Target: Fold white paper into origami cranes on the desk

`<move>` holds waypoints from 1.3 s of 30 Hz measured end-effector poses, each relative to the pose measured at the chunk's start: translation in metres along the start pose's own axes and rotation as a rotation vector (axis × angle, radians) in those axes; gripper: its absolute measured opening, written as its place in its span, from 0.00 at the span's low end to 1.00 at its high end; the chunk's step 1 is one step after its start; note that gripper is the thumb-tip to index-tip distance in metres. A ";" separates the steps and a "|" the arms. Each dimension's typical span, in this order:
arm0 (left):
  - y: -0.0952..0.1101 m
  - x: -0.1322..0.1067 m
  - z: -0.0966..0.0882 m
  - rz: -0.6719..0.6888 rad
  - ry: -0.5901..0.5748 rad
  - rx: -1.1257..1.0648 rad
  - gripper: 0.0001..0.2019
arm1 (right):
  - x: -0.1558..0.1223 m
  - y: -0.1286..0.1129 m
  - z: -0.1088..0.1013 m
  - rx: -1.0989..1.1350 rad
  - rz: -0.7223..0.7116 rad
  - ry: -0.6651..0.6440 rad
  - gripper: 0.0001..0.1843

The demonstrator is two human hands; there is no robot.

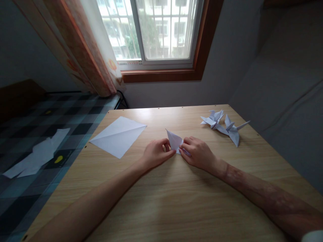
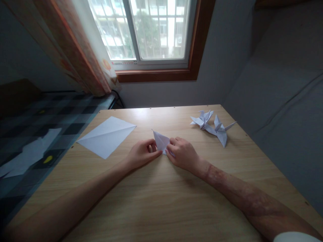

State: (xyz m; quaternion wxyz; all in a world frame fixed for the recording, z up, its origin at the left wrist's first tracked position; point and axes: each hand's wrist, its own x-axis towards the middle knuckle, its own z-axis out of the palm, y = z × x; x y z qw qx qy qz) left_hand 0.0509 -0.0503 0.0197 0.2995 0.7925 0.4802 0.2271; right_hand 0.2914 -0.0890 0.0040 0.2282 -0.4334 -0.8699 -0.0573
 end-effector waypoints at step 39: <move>-0.001 0.007 0.009 -0.014 0.196 0.113 0.02 | 0.001 0.005 -0.003 0.088 -0.093 -0.127 0.25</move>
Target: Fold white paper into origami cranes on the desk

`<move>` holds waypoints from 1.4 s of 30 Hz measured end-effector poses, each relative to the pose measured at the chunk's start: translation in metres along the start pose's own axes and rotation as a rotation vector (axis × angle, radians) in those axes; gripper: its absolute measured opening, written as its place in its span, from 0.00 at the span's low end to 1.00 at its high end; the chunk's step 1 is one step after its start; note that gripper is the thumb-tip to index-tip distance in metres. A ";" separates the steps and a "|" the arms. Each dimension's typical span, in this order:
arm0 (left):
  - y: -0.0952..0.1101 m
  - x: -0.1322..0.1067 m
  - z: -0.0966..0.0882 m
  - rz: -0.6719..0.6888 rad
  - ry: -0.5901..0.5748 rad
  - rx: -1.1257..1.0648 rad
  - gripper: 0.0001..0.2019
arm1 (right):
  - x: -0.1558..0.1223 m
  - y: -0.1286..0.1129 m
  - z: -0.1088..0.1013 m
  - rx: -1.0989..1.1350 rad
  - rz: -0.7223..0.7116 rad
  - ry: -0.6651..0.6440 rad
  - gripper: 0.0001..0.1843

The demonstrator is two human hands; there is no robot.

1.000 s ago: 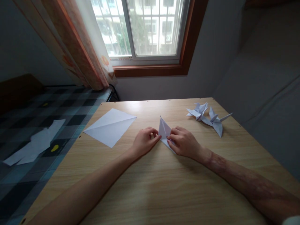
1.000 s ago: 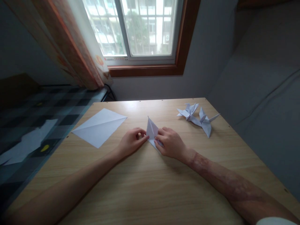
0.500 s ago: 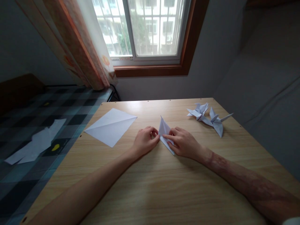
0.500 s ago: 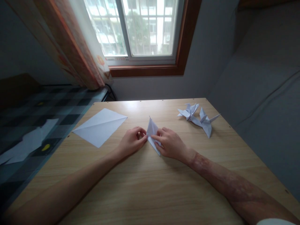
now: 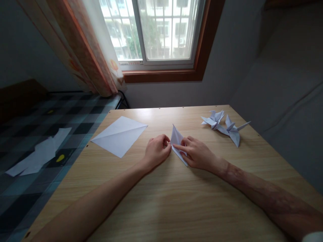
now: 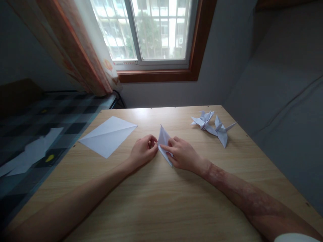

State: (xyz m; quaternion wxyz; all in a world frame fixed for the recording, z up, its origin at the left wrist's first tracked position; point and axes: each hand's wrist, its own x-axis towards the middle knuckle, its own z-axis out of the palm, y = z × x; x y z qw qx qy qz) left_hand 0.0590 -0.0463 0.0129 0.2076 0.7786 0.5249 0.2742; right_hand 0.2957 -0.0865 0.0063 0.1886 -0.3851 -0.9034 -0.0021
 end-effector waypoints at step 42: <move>-0.019 -0.001 -0.005 0.539 -0.075 0.288 0.14 | -0.009 0.005 0.003 0.277 -0.126 0.150 0.09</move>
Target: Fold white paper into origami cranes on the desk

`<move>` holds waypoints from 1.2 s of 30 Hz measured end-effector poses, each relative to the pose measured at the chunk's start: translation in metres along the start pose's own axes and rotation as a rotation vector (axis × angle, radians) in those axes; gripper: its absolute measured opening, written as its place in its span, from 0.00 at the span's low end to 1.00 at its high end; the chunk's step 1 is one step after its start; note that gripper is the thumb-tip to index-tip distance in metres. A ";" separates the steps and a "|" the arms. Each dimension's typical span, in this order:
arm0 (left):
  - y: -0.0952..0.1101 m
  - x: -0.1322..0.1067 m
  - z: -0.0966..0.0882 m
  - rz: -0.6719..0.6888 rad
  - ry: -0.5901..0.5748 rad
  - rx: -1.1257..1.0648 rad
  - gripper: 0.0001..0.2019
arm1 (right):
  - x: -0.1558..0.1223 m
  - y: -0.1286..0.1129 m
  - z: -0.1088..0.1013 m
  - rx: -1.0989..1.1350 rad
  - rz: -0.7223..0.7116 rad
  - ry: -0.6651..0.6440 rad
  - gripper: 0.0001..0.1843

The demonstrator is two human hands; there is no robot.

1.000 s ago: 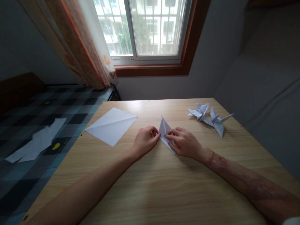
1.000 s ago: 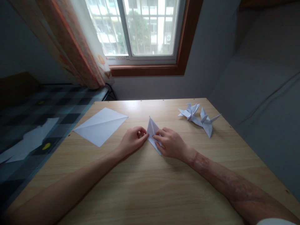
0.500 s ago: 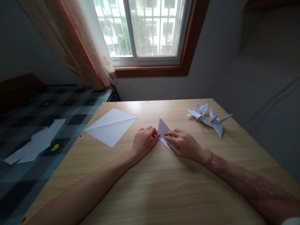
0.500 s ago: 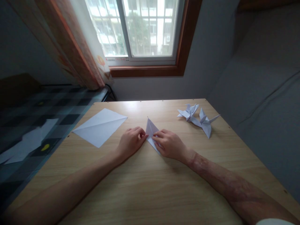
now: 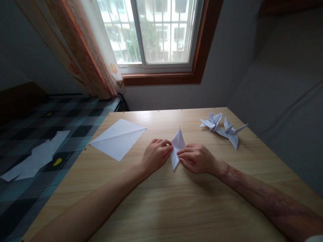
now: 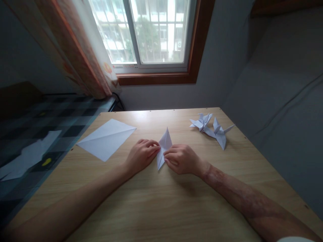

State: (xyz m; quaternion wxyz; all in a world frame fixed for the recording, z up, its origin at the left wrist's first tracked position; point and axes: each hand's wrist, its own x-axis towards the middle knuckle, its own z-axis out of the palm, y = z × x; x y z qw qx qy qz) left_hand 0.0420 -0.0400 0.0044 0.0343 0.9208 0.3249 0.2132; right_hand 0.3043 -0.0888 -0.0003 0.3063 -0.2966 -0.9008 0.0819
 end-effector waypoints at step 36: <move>-0.025 0.008 -0.032 0.320 -0.194 -0.225 0.14 | -0.005 0.037 -0.008 0.562 0.406 0.257 0.09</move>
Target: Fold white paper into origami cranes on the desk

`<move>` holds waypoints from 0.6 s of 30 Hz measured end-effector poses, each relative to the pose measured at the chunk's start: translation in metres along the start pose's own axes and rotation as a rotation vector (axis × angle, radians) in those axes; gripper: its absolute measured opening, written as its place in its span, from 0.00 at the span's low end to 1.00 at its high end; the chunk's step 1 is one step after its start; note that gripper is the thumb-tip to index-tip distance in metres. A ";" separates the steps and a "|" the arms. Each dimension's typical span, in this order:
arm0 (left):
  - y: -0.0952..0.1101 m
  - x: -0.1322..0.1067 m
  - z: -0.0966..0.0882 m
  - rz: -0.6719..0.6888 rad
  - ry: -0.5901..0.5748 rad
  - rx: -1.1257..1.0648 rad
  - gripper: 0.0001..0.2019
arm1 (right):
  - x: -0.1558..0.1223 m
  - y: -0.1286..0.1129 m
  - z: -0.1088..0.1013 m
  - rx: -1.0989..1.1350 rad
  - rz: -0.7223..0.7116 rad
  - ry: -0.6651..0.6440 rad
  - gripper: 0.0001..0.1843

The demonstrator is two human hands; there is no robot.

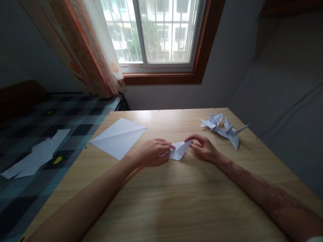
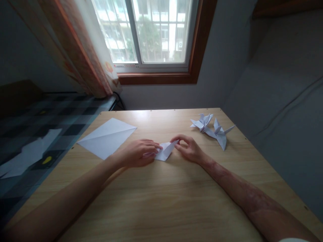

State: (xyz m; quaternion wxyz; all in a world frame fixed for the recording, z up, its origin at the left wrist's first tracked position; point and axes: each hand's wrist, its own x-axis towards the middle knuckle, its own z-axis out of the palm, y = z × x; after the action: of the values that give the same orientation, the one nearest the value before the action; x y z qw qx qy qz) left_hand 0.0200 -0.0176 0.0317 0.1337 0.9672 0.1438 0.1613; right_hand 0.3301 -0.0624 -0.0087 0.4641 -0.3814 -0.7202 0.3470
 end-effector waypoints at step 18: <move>-0.002 0.000 -0.001 0.048 -0.055 0.087 0.20 | -0.002 -0.011 0.002 -0.120 -0.152 -0.096 0.07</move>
State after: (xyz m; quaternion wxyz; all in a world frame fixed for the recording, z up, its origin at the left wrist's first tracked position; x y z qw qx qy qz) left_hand 0.0190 -0.0159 0.0317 0.0916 0.9793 0.1236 0.1313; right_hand 0.3262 -0.0697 -0.0013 0.4305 -0.3358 -0.7880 0.2846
